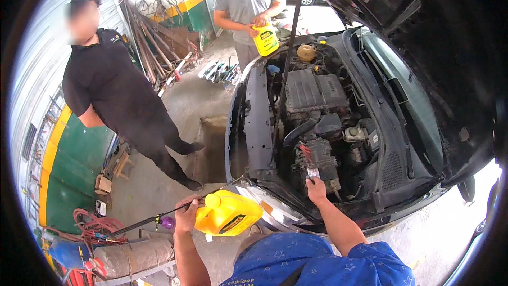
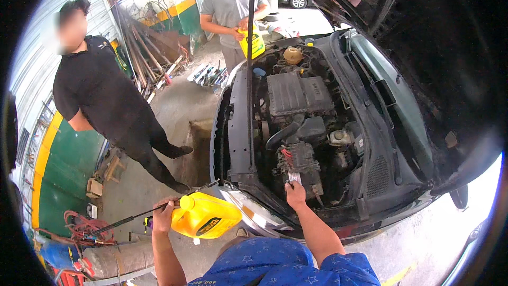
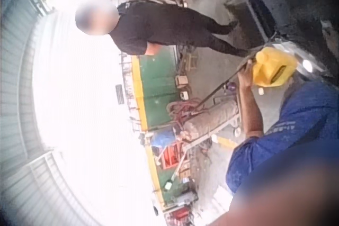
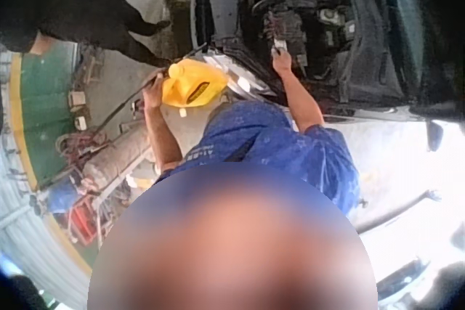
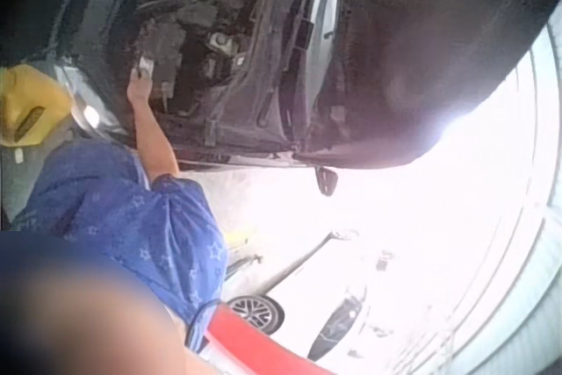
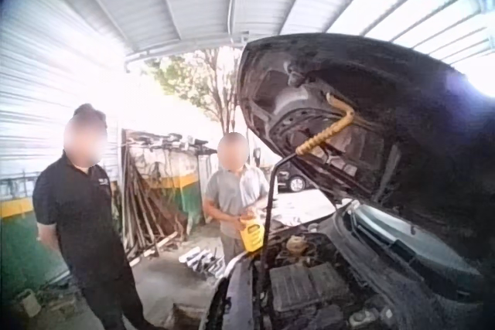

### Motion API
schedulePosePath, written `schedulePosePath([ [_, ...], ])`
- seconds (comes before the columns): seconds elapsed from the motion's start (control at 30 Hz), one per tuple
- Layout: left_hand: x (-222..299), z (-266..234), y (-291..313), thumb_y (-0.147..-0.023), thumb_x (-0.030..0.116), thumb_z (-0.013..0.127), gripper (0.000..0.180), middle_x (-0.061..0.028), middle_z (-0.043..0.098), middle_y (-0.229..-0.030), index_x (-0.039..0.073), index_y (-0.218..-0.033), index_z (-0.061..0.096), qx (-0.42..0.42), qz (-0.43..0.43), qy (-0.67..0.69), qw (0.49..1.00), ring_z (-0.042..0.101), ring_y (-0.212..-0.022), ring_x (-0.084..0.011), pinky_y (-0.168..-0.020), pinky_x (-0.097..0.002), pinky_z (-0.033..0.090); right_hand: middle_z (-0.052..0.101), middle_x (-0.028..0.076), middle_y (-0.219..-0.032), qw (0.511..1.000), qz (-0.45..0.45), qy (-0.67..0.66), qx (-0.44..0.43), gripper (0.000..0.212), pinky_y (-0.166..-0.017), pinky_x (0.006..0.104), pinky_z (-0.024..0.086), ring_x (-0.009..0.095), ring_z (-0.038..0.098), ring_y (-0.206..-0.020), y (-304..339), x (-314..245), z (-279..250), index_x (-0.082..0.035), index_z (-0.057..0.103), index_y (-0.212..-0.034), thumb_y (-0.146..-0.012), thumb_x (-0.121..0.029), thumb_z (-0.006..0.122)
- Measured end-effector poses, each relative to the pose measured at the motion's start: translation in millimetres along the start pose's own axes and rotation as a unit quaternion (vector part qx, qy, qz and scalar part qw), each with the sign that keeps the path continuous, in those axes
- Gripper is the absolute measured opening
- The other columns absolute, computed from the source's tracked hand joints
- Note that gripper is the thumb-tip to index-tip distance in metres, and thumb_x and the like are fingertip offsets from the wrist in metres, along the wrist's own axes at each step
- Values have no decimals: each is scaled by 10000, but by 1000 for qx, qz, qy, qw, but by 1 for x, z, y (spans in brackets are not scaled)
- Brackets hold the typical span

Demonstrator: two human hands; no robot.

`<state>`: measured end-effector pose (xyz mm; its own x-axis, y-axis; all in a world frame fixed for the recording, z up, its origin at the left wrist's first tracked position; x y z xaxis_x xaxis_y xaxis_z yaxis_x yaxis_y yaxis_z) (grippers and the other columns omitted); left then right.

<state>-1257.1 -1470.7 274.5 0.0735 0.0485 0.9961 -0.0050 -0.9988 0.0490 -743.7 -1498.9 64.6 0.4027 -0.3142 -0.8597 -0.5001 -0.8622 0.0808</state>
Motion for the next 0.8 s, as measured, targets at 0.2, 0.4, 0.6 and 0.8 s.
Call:
schedulePosePath([
  [0.2, -6, 0, 4, -1023, 103, 620, 211, -128, 754, -986, -78, -1100, 698, -9, 9, 5, 1000, 712, -890, -191, -855, -312, 577, 702, 142, -791, 999, -26, -16, 13, 244, -719, 390, 510, 264, 671, -741, 3, -12, -6, 32, 689, -947, -955, -208, 647],
  [0.4, -4, 0, 8, -1032, 110, 611, 229, -134, 754, -990, -86, -1126, 685, -13, 11, -2, 1000, 710, -901, -191, -858, -310, 578, 699, 150, -774, 999, -33, -11, 12, 234, -711, 386, 509, 280, 676, -730, 5, -10, -1, 27, 686, -946, -956, -204, 644],
  [0.6, -4, 1, 10, -1033, 118, 612, 241, -134, 753, -1002, -91, -1133, 679, -24, 17, 11, 999, 709, -914, -190, -860, -309, 576, 703, 157, -793, 999, -42, -18, 10, 231, -715, 391, 510, 281, 681, -746, 2, -5, 0, 26, 685, -937, -951, -202, 651],
  [0.8, -9, -1, 10, -1028, 106, 609, 230, -133, 754, -1001, -89, -1123, 683, -33, 24, -8, 999, 707, -912, -190, -856, -303, 570, 710, 159, -811, 999, -46, -9, 13, 231, -744, 390, 519, 284, 688, -776, 8, -13, -4, 16, 691, -954, -948, -212, 656],
])
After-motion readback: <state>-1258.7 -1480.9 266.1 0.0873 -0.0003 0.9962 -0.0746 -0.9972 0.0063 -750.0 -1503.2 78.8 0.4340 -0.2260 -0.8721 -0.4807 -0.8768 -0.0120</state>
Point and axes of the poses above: each hand's wrist, its own y-axis away from the middle knuckle, its own z-axis out of the palm, x = y × z, the point moved 8 cm from there along -y, towards the middle knuckle
